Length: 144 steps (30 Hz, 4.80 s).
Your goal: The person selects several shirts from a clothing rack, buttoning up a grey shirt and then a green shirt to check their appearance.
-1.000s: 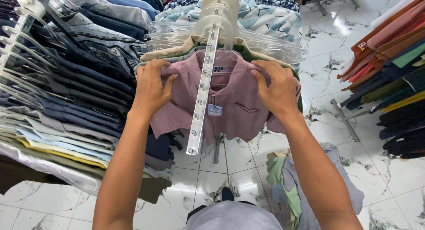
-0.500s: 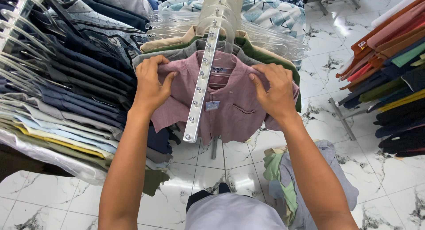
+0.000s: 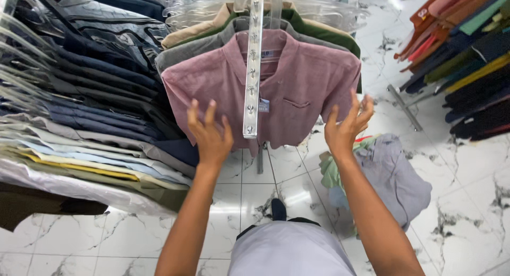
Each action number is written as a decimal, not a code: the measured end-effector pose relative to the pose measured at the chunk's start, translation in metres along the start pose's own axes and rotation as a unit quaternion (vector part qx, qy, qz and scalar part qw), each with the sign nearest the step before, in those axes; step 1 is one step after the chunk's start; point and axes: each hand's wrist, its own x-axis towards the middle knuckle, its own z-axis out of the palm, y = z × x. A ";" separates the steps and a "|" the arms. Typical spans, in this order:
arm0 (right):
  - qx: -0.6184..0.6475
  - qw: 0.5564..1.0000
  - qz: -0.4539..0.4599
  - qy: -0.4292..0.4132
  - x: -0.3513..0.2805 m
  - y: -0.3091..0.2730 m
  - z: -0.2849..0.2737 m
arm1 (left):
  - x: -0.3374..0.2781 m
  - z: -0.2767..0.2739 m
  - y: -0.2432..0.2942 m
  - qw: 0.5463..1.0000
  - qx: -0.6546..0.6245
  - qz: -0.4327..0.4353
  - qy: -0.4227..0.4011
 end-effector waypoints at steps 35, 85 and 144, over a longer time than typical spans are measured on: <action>-0.018 0.605 0.713 -0.354 -0.488 0.341 -0.322 | -0.405 0.076 0.142 0.509 -0.029 -0.325 -0.797; -0.087 0.870 0.274 -0.400 -0.076 0.666 -0.068 | -0.399 0.474 0.530 0.680 -0.335 -0.120 -0.641; 0.183 0.925 -0.032 -0.332 -0.048 0.001 -0.237 | -0.073 -0.089 0.220 0.906 -0.276 -0.229 -0.224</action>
